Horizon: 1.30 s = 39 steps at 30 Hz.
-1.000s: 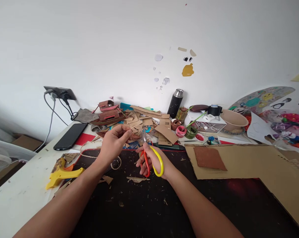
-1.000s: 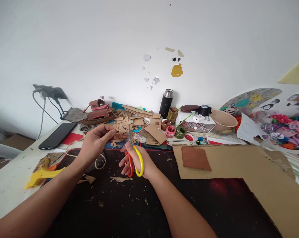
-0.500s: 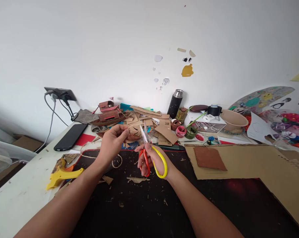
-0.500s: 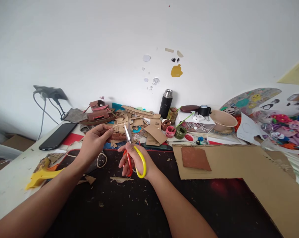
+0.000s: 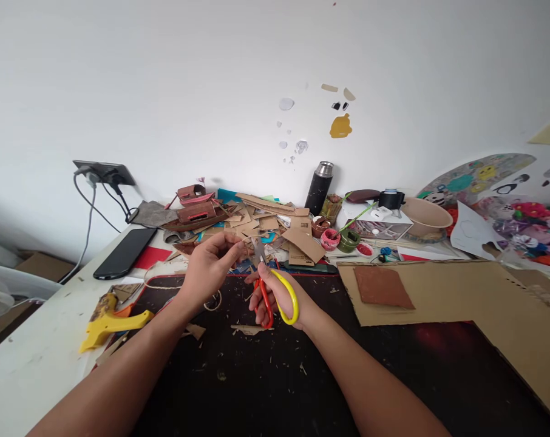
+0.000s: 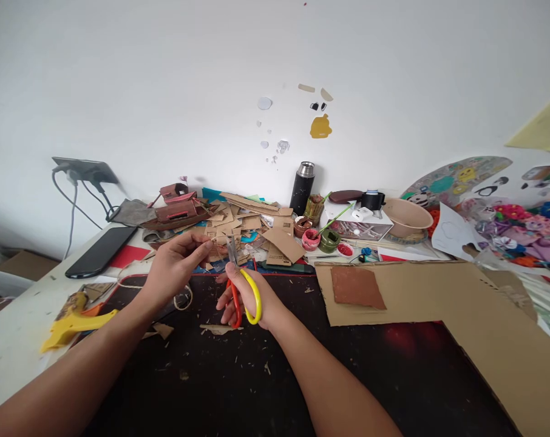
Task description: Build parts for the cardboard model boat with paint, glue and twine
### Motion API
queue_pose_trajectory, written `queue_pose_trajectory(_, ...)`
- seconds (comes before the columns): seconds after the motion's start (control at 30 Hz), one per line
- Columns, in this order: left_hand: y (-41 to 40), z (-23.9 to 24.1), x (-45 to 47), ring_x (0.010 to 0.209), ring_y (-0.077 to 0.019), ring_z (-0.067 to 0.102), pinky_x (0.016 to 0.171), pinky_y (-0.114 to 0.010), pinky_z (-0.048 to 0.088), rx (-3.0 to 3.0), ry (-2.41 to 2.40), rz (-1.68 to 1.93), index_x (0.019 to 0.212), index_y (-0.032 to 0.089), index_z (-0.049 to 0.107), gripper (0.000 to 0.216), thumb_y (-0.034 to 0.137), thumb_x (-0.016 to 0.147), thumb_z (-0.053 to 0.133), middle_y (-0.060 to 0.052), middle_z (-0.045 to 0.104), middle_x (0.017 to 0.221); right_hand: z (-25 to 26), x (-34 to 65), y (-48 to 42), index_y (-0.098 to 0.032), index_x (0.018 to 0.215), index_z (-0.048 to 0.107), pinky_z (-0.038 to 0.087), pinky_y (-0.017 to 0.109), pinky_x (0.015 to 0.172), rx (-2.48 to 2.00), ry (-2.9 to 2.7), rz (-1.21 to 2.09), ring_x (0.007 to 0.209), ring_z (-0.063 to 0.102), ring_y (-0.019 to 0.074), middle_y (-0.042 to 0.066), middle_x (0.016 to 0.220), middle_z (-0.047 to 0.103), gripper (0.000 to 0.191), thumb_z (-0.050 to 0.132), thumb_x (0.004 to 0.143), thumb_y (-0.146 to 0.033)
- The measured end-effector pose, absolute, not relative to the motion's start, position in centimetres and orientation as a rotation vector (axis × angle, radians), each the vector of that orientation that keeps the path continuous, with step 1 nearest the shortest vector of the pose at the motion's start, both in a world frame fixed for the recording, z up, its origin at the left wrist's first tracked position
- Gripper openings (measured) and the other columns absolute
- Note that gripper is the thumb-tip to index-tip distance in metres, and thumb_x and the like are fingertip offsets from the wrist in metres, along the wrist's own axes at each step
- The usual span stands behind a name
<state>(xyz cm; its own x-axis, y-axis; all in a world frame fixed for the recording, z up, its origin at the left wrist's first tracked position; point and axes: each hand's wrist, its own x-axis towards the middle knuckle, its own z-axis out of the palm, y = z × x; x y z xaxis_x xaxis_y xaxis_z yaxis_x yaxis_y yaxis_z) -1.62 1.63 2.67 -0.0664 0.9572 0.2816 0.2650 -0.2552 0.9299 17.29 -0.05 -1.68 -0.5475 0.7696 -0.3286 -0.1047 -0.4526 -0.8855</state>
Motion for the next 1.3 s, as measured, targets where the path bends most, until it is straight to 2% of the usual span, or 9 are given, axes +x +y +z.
queue_pose_trajectory(0.2, 2.4, 2.7, -2.1, 0.056, -0.0131, 0.056, 0.052, -0.024, 0.043, 1.483, 1.406, 1.355, 0.085, 0.019, 0.070, 0.022, 0.042, 0.088, 0.071, 0.001, 0.064, 0.065, -1.1, 17.4, -0.3, -0.017, 0.122, 0.064, 0.049, 0.023, 0.038, -0.946, -1.276, 1.978, 0.042, 0.067, 0.0175, 0.000, 0.065, 0.070, 0.081, 0.058, 0.088, -0.091)
queue_pose_trajectory(0.47, 1.8, 2.0, -1.9, 0.067, -0.0173, 0.069, 0.062, -0.026, 0.049, 1.778, 1.585, 1.313, 0.090, 0.021, 0.077, 0.025, 0.043, 0.092, 0.065, -0.002, 0.079, 0.079, -1.3, 16.8, -0.8, -0.017, 0.119, 0.065, 0.046, 0.021, 0.036, -1.085, -1.394, 1.894, 0.040, 0.065, 0.0147, -0.003, 0.064, 0.067, 0.080, 0.059, 0.088, -0.091)
queue_pose_trajectory(0.6, 1.6, 2.0, -1.9, 0.062, -0.0166, 0.066, 0.060, -0.027, 0.045, 1.942, 1.716, 1.274, 0.092, 0.022, 0.079, 0.026, 0.042, 0.095, 0.063, -0.001, 0.080, 0.077, -1.2, 16.7, -1.0, -0.019, 0.111, 0.063, 0.044, 0.020, 0.035, -1.103, -1.423, 1.860, 0.040, 0.064, 0.0140, -0.004, 0.064, 0.066, 0.079, 0.061, 0.084, -0.093)
queue_pose_trajectory(0.7, 1.4, 2.2, -1.9, 0.066, -0.0184, 0.069, 0.062, -0.028, 0.043, 2.072, 1.857, 1.268, 0.094, 0.023, 0.080, 0.025, 0.041, 0.095, 0.062, -0.003, 0.082, 0.082, -1.1, 16.6, -1.1, -0.020, 0.107, 0.061, 0.044, 0.020, 0.036, -1.106, -1.436, 1.846, 0.040, 0.064, 0.0136, -0.004, 0.063, 0.066, 0.077, 0.061, 0.083, -0.093)
queue_pose_trajectory(0.87, 1.4, 2.7, -2.3, 0.063, -0.0176, 0.069, 0.061, -0.027, 0.043, 2.040, 1.936, 1.324, 0.097, 0.024, 0.081, 0.026, 0.040, 0.096, 0.062, -0.001, 0.080, 0.077, -1.3, 16.6, -1.2, -0.020, 0.108, 0.060, 0.046, 0.020, 0.035, -1.114, -1.429, 1.854, 0.040, 0.064, 0.0144, -0.004, 0.062, 0.066, 0.077, 0.060, 0.084, -0.093)
queue_pose_trajectory(1.1, 1.6, 2.8, -2.4, 0.064, -0.0172, 0.069, 0.061, -0.027, 0.043, 2.019, 1.904, 1.304, 0.096, 0.024, 0.082, 0.024, 0.038, 0.094, 0.062, -0.001, 0.082, 0.080, -1.3, 16.6, -1.4, -0.020, 0.111, 0.064, 0.047, 0.020, 0.038, -1.124, -1.428, 1.846, 0.040, 0.063, 0.0129, -0.004, 0.064, 0.067, 0.069, 0.066, 0.088, -0.085)
queue_pose_trajectory(1.3, 1.7, 3.0, -2.6, 0.064, -0.0179, 0.070, 0.061, -0.027, 0.045, 1.899, 1.897, 1.352, 0.098, 0.023, 0.083, 0.029, 0.045, 0.095, 0.063, -0.002, 0.083, 0.081, -1.1, 16.7, -1.6, -0.021, 0.111, 0.065, 0.047, 0.020, 0.040, -1.128, -1.467, 1.836, 0.042, 0.064, 0.0129, -0.004, 0.064, 0.067, 0.060, 0.070, 0.091, -0.077)
